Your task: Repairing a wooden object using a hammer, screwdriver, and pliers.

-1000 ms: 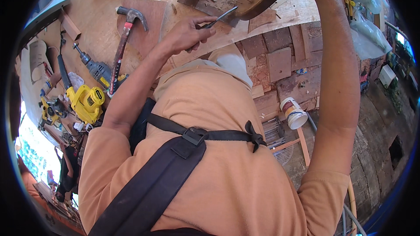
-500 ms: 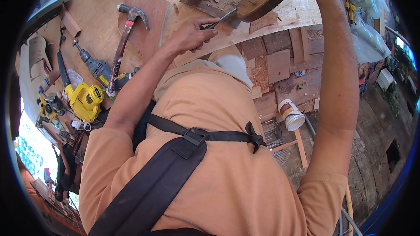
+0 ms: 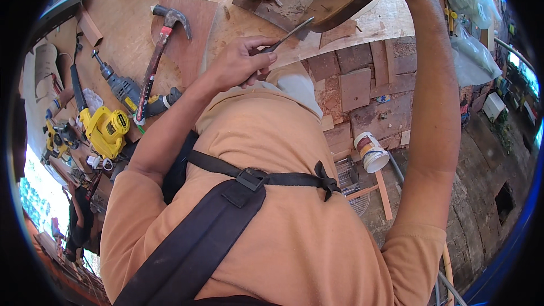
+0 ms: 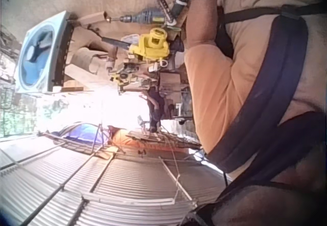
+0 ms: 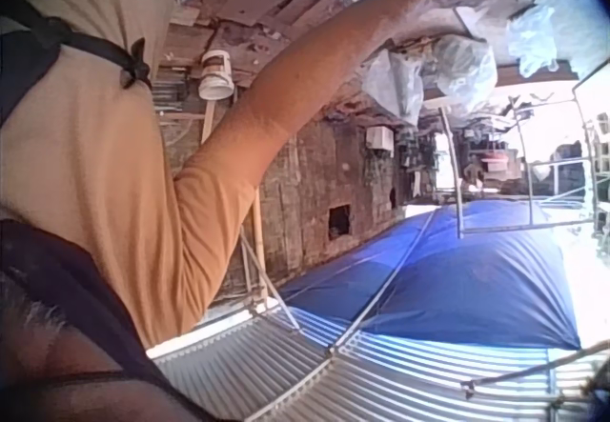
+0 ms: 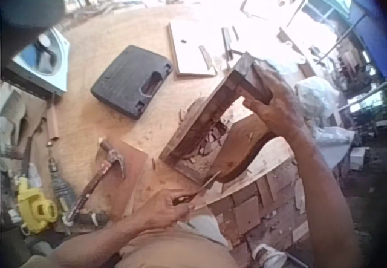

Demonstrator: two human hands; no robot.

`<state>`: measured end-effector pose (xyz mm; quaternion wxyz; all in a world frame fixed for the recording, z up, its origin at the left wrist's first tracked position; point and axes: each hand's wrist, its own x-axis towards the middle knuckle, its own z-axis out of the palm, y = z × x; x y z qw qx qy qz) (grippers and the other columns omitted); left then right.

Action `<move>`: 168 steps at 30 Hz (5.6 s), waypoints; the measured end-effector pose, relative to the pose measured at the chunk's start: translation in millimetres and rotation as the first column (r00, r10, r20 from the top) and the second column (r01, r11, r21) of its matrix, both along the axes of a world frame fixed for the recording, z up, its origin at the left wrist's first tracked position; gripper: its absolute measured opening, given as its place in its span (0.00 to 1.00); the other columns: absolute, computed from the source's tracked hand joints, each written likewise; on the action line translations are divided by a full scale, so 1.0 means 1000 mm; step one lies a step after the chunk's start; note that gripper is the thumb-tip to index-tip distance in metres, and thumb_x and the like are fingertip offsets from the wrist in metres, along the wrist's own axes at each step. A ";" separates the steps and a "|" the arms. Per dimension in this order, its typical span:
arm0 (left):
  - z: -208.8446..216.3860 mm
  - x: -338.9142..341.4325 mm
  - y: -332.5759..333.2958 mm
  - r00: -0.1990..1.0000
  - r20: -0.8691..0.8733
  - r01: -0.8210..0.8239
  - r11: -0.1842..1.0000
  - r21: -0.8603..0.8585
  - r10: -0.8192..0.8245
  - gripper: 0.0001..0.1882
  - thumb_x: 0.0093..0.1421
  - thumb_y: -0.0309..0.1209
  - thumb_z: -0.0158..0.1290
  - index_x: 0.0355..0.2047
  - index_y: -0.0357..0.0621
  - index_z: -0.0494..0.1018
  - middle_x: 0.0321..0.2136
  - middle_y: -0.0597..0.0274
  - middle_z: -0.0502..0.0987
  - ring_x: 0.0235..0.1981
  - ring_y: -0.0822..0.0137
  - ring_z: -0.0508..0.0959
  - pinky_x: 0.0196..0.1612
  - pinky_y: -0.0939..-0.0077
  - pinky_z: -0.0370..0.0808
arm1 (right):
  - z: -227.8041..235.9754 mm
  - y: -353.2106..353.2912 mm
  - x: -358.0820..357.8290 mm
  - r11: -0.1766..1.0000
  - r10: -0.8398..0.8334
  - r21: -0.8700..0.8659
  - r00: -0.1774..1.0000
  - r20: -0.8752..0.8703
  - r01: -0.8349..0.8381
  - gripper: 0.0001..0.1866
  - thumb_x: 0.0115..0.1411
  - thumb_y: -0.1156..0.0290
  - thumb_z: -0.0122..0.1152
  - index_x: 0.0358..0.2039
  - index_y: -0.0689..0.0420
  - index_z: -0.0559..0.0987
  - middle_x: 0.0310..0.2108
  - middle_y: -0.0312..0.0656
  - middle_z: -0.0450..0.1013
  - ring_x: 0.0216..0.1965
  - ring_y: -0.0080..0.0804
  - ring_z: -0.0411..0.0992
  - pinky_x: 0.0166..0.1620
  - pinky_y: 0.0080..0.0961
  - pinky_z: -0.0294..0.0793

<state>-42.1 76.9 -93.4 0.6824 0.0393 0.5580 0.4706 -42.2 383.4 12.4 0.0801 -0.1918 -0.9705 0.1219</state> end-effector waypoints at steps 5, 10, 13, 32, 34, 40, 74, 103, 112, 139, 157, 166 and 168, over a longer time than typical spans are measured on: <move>0.003 -0.007 0.008 0.965 -0.220 0.147 0.989 0.013 -0.141 0.25 0.64 0.35 0.55 0.59 0.36 0.69 0.21 0.66 0.73 0.13 0.79 0.69 0.15 0.82 0.67 | 0.001 0.000 0.000 0.999 0.032 0.002 0.999 -0.037 -0.032 0.42 0.51 0.64 0.73 0.64 0.61 0.67 0.61 0.57 0.67 0.64 0.51 0.64 0.65 0.36 0.62; 0.012 0.005 0.003 0.990 -0.142 0.026 0.999 0.048 -0.019 0.24 0.64 0.36 0.54 0.59 0.40 0.72 0.19 0.66 0.72 0.13 0.77 0.70 0.14 0.79 0.68 | 0.001 -0.007 -0.002 0.998 0.039 -0.048 0.998 -0.042 -0.041 0.41 0.51 0.66 0.74 0.64 0.62 0.67 0.56 0.55 0.70 0.58 0.50 0.69 0.60 0.35 0.67; -0.017 0.013 -0.002 0.997 -0.075 -0.002 1.000 0.009 0.002 0.24 0.65 0.35 0.54 0.59 0.38 0.70 0.20 0.66 0.73 0.13 0.78 0.70 0.13 0.81 0.66 | 0.016 -0.018 -0.005 0.997 -0.022 -0.067 0.999 0.024 0.023 0.41 0.50 0.65 0.74 0.64 0.61 0.67 0.55 0.54 0.70 0.57 0.49 0.70 0.60 0.35 0.67; 0.027 -0.010 0.063 0.968 -0.236 -0.013 0.962 0.271 0.080 0.23 0.64 0.35 0.55 0.55 0.33 0.73 0.21 0.66 0.75 0.15 0.78 0.71 0.18 0.81 0.69 | 0.009 -0.007 0.000 0.998 0.021 -0.063 0.999 -0.041 -0.024 0.40 0.51 0.60 0.74 0.62 0.60 0.69 0.56 0.55 0.70 0.59 0.51 0.68 0.61 0.36 0.67; 0.020 -0.007 0.065 0.974 -0.213 -0.026 0.971 0.237 0.078 0.23 0.64 0.35 0.55 0.55 0.34 0.73 0.21 0.66 0.75 0.15 0.78 0.71 0.17 0.80 0.69 | 0.007 -0.006 0.000 1.000 0.026 -0.016 0.998 -0.052 -0.026 0.41 0.51 0.60 0.74 0.62 0.60 0.69 0.56 0.55 0.70 0.58 0.50 0.69 0.60 0.36 0.67; 0.022 0.011 0.059 0.854 -0.282 -0.356 0.886 0.298 0.438 0.23 0.64 0.35 0.56 0.55 0.34 0.73 0.20 0.67 0.74 0.14 0.78 0.71 0.17 0.80 0.69 | 0.007 -0.004 0.000 0.998 0.024 -0.050 0.998 -0.050 -0.026 0.41 0.49 0.62 0.74 0.63 0.59 0.69 0.54 0.53 0.71 0.56 0.49 0.70 0.59 0.36 0.68; 0.019 0.014 0.073 0.891 -0.400 -0.086 0.945 0.315 0.214 0.23 0.62 0.37 0.56 0.53 0.34 0.74 0.23 0.59 0.77 0.15 0.74 0.74 0.21 0.76 0.72 | 0.011 -0.006 -0.003 0.997 -0.023 -0.067 1.000 -0.011 0.022 0.41 0.51 0.60 0.74 0.63 0.60 0.68 0.58 0.54 0.69 0.59 0.48 0.69 0.60 0.35 0.68; 0.009 -0.009 0.005 0.940 -0.266 -0.198 0.977 0.085 0.213 0.24 0.64 0.33 0.58 0.58 0.34 0.68 0.24 0.64 0.75 0.14 0.77 0.72 0.14 0.83 0.66 | 0.062 -0.045 -0.031 0.897 -0.440 0.297 0.725 0.530 0.327 0.28 0.52 0.49 0.68 0.47 0.54 0.77 0.43 0.52 0.76 0.49 0.48 0.75 0.50 0.43 0.75; 0.026 -0.040 -0.062 0.865 -0.478 -0.131 0.989 0.071 0.149 0.23 0.64 0.31 0.57 0.57 0.34 0.69 0.24 0.65 0.75 0.14 0.77 0.71 0.16 0.84 0.66 | 0.010 -0.024 -0.022 1.000 -0.003 -0.011 0.999 0.054 0.004 0.15 0.57 0.71 0.60 0.45 0.51 0.83 0.44 0.43 0.80 0.47 0.41 0.79 0.46 0.41 0.79; -0.084 -0.125 -0.181 0.199 -0.906 -0.500 0.756 -0.422 -0.374 0.24 0.57 0.38 0.59 0.54 0.45 0.74 0.41 0.40 0.80 0.45 0.42 0.80 0.49 0.53 0.75 | 0.008 -0.028 0.015 0.991 -0.113 -0.078 0.989 -0.096 0.106 0.50 0.44 0.45 0.74 0.63 0.58 0.68 0.53 0.56 0.73 0.56 0.51 0.71 0.58 0.40 0.70; -0.050 -0.113 -0.154 0.289 -0.922 -0.353 0.866 -0.354 -0.259 0.22 0.58 0.45 0.58 0.44 0.40 0.79 0.35 0.42 0.81 0.41 0.44 0.80 0.45 0.57 0.76 | 0.012 -0.027 0.004 0.970 -0.241 -0.012 0.970 0.030 0.242 0.50 0.47 0.48 0.74 0.64 0.64 0.66 0.59 0.60 0.68 0.61 0.51 0.67 0.63 0.37 0.65; -0.062 -0.096 -0.159 0.489 -0.861 -0.184 0.947 -0.262 -0.143 0.24 0.56 0.39 0.62 0.49 0.40 0.74 0.38 0.45 0.81 0.40 0.48 0.82 0.43 0.58 0.77 | -0.034 0.042 0.033 0.676 0.230 0.638 0.928 0.293 -0.369 0.20 0.61 0.64 0.59 0.51 0.24 0.79 0.64 0.52 0.62 0.54 0.53 0.73 0.50 0.42 0.76; -0.055 -0.095 -0.147 0.479 -0.840 -0.172 0.911 -0.375 -0.255 0.20 0.57 0.37 0.61 0.46 0.39 0.74 0.38 0.42 0.81 0.40 0.43 0.81 0.44 0.54 0.77 | -0.035 0.049 0.036 0.731 0.107 0.592 0.915 0.390 -0.338 0.24 0.61 0.53 0.63 0.59 0.34 0.76 0.63 0.55 0.64 0.59 0.53 0.69 0.60 0.39 0.67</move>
